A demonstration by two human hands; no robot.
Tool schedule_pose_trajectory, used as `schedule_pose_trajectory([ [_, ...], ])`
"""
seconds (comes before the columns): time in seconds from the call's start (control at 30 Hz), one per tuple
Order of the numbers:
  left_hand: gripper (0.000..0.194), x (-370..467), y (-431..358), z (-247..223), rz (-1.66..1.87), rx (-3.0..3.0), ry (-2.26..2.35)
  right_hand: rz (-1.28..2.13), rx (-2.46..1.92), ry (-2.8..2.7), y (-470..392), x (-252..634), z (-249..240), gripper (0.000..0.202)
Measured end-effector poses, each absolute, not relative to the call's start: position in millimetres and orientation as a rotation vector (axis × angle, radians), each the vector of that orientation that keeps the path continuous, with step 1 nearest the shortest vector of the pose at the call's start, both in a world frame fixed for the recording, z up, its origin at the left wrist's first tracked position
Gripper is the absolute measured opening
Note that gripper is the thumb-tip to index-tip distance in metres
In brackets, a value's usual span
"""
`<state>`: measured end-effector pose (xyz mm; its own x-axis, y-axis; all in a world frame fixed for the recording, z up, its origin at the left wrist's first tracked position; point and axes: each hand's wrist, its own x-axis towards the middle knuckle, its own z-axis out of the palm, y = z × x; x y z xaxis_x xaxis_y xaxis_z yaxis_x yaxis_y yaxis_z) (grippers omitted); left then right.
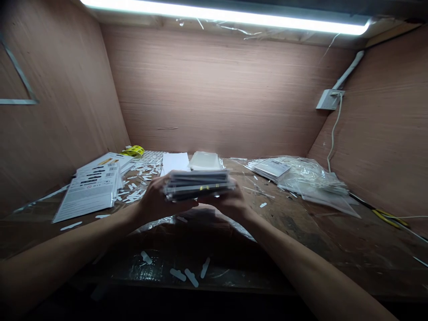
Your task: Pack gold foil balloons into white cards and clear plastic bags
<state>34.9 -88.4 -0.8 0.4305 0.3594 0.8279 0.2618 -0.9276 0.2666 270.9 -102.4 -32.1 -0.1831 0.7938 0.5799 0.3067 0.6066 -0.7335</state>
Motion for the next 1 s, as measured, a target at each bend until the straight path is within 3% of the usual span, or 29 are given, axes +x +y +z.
schedule_pose_trajectory([
  [0.17, 0.050, 46.0, -92.9, -6.3, 1.523, 2.203, 0.898, 1.164, -0.716, -1.584, -103.3, 259.1, -27.1, 0.052],
  [0.3, 0.053, 46.5, -87.3, -17.8, 1.468, 2.100, 0.861, 1.181, -0.727, -1.701, -100.8, 267.4, -17.4, 0.056],
  [0.4, 0.055, 45.0, -86.6, -26.8, 1.442, 2.022, 0.802, 0.900, -0.731, -1.797, -106.1, 280.4, 13.7, 0.076],
  [0.5, 0.053, 44.6, -87.4, -31.9, 1.403, 2.016, 0.782, 0.278, -0.781, -1.874, -119.5, 280.0, 56.5, 0.067],
  [0.57, 0.054, 44.4, -87.8, -33.1, 1.394, 2.033, 0.800, 0.043, -0.804, -2.045, -129.2, 266.9, 75.9, 0.056],
  [0.63, 0.060, 43.9, -88.4, -33.3, 1.420, 2.059, 0.834, -0.010, -0.787, -2.235, -136.4, 247.7, 82.0, 0.047],
  [0.8, 0.084, 41.3, -90.3, -33.8, 1.408, 2.108, 0.837, -0.102, -0.808, -2.482, -141.4, 221.4, 74.4, 0.050],
  [1.0, 0.061, 42.4, -79.3, -26.1, 1.298, 1.957, 0.645, 0.014, -0.819, -2.302, -116.6, 262.8, 79.0, 0.087],
])
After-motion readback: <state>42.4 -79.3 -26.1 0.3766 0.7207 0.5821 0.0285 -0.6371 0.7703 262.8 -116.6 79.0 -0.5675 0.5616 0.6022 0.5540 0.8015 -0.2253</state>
